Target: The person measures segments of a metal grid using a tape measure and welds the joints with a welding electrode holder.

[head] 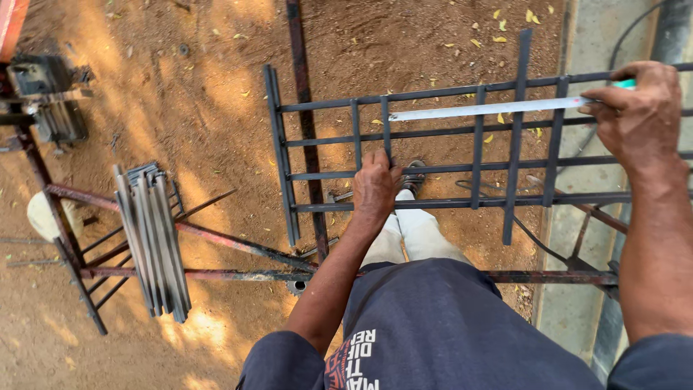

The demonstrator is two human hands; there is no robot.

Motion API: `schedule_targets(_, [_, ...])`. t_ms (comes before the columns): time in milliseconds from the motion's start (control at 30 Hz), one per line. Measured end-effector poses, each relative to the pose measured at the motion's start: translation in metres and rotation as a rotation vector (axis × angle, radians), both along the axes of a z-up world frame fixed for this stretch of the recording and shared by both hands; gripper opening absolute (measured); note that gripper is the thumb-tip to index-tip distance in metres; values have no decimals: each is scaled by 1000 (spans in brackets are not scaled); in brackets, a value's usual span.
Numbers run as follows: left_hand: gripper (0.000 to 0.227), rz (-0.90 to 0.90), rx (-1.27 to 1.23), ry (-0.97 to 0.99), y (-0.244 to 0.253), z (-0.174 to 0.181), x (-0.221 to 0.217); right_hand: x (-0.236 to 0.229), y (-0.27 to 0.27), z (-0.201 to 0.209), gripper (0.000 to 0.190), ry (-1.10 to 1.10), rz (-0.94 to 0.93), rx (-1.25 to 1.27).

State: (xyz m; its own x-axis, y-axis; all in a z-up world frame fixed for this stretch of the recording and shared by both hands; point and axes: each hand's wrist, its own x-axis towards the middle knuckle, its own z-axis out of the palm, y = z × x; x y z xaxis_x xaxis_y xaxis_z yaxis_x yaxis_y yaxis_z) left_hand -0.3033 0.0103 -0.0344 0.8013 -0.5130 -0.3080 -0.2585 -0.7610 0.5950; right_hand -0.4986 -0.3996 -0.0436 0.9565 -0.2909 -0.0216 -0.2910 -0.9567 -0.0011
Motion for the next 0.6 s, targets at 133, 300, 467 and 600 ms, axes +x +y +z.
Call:
schedule_targets(133, [24,8,-59,-70,1,1,0,4,4,2,9,-23,-16,30])
schedule_targets(300, [23,10,-19,-32,1,-1,-1,1,6,0,6,-27,-63,104])
schedule_targets(467, [21,-11,1,-75,-1,1,-1,-1,3,-2,3,-9,-46,92])
schedule_targets(600, [21,-12,-27,-80,0,3,0,1,4,-4,4,-15,-35,69])
